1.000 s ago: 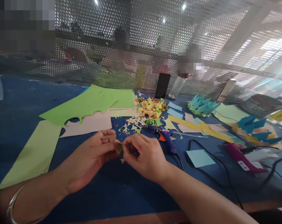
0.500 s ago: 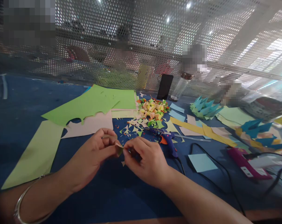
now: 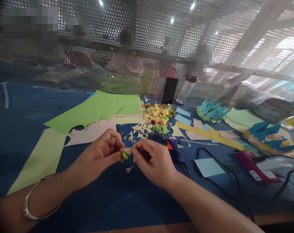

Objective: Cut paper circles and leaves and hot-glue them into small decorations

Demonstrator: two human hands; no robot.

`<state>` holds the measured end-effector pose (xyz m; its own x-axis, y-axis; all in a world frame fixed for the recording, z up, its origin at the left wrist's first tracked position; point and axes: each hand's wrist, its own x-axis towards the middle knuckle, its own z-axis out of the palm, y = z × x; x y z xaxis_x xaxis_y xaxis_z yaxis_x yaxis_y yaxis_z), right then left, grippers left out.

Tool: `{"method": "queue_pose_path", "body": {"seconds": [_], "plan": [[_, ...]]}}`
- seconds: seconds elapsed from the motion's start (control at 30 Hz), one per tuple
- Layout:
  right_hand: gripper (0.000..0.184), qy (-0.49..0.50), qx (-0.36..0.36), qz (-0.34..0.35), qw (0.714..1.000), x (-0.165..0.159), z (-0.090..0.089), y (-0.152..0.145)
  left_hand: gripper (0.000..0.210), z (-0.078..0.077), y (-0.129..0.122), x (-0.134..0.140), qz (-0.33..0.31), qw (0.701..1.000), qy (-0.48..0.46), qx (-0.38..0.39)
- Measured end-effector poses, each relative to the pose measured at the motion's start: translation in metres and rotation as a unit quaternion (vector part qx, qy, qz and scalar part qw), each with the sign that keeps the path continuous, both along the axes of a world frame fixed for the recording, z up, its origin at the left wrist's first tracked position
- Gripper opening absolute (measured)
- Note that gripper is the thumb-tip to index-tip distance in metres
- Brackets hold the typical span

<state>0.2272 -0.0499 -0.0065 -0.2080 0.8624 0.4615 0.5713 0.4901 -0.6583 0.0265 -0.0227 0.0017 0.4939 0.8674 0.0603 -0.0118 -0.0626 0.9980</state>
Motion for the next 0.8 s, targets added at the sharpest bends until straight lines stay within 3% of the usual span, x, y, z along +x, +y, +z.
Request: {"method": "queue_pose_path", "body": {"seconds": [0.13, 0.23, 0.4, 0.53, 0.67, 0.8], "plan": [[0.012, 0.009, -0.008, -0.007, 1.0, 0.0, 0.002, 0.001, 0.005, 0.004, -0.002, -0.005, -0.045, 0.995, 0.036, 0.081], [0.012, 0.01, -0.022, -0.002, 1.0, 0.0, 0.001, 0.002, 0.009, 0.005, -0.002, -0.006, -0.052, 0.991, 0.07, 0.103], [0.012, 0.005, -0.07, -0.02, 0.997, 0.012, 0.005, 0.011, 0.009, 0.002, 0.007, -0.005, 0.016, 0.998, 0.049, 0.044], [0.016, -0.046, -0.11, -0.035, 0.992, 0.035, 0.018, 0.016, 0.011, -0.002, 0.018, -0.005, 0.095, 0.995, 0.023, 0.029], [0.022, -0.113, -0.127, -0.095, 0.981, 0.067, 0.029, 0.007, 0.011, -0.003, 0.023, -0.007, 0.134, 0.991, 0.01, 0.015], [0.026, -0.235, -0.137, -0.202, 0.941, 0.099, 0.016, -0.006, 0.01, -0.006, 0.026, -0.01, 0.13, 0.991, 0.01, 0.035]]}}
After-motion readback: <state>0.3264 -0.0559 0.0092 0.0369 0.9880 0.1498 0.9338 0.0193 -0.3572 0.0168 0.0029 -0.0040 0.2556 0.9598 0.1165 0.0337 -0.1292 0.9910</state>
